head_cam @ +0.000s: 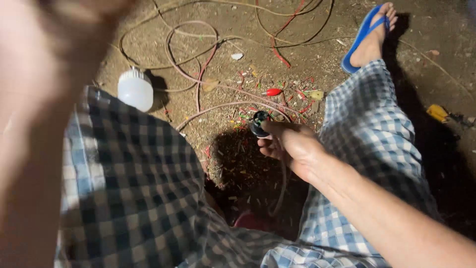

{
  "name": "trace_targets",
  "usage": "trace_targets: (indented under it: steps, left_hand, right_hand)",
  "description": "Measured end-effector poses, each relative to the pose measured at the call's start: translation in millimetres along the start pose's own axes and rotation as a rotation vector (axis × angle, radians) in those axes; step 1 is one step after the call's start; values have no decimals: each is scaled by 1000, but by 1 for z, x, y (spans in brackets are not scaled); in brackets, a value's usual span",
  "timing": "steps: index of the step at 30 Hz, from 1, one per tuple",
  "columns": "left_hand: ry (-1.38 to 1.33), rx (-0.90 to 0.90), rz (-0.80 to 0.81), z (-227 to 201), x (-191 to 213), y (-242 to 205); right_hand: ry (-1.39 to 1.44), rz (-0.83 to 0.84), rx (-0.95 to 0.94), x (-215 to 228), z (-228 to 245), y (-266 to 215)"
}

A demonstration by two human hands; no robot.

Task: Assembling an electrical plug by stripping wires and securing them into terminals using a screwdriver.

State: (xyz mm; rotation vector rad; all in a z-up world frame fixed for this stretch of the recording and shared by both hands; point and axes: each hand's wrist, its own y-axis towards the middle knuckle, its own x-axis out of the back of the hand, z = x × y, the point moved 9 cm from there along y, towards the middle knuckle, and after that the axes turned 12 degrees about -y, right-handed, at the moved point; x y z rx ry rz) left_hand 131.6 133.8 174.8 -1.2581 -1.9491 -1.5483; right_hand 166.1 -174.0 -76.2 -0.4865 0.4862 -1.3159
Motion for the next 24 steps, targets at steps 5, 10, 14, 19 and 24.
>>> trace_targets:
  steps: [5,10,14,19,24]
  left_hand:
    - [-1082,187,205,-73,-147,-6]
    - [-657,254,339,-60,-197,-46]
    - [-585,517,415,-33,-212,-66]
    - [-667,496,404,-62,-210,-69]
    - [-653,493,438,-76,-222,-88]
  right_hand:
    - [73,-59,27,18,-9,2]
    - [160,-216,-30,45,-47,17]
    - [89,-223,-92,46,-60,21]
    - [34,-227,-103,46,-57,22]
    - [45,-240,-123,45,-54,7]
